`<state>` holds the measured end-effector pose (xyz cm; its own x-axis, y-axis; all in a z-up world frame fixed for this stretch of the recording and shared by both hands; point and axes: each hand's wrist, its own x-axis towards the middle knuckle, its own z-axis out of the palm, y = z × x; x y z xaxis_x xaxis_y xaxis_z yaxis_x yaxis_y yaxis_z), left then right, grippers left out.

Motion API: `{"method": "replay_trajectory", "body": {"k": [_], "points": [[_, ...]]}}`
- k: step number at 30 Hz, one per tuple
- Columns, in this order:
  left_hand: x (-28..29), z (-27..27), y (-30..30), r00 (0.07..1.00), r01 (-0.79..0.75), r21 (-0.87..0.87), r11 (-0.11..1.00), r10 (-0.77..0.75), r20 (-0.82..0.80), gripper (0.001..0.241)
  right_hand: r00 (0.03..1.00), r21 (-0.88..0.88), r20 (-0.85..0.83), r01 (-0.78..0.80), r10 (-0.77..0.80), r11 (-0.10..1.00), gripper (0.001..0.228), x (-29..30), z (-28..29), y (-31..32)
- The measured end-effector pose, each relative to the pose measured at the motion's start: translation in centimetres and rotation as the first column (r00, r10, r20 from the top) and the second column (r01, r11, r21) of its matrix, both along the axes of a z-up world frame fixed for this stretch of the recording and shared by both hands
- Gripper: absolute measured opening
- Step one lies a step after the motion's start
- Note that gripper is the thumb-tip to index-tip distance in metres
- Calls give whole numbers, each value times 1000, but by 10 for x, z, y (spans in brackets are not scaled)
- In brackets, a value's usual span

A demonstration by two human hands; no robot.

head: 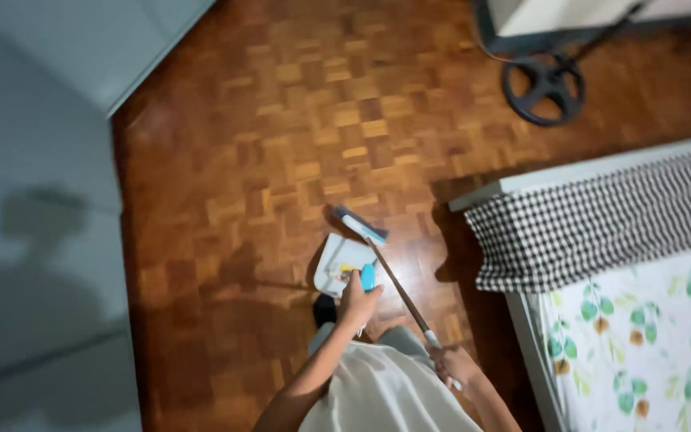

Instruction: Sweeping the bedroom floor with a broom and collecting debris into a dustpan.

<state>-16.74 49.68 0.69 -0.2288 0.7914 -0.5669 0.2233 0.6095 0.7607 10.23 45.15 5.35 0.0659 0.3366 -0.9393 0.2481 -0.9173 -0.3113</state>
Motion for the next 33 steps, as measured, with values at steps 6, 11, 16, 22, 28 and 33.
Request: {"method": "replay_trajectory", "body": {"k": [6,11,16,22,28,33], "points": [[-11,26,39,992,105,129,986,-95,-83,30,996,97,53,63,-68,993,32,-16,8,17],[-25,-14,72,991,79,130,988,-63,-121,47,992,187,31,113,-121,976,25,-36,-18,91],[-40,7,136,988,-61,86,994,73,-133,72,994,333,99,16,-51,943,35,-9,-124,211],[-36,-60,206,973,-111,3,994,110,-204,70,990,336,141,-76,30,939,36,-7,-133,392],[-13,-34,294,983,-54,105,993,72,-170,61,675,208,443,-718,590,665,48,-15,-143,503],[-23,13,387,972,83,-58,995,-94,-217,66,580,87,484,-777,655,624,62,-15,-293,529]]}}
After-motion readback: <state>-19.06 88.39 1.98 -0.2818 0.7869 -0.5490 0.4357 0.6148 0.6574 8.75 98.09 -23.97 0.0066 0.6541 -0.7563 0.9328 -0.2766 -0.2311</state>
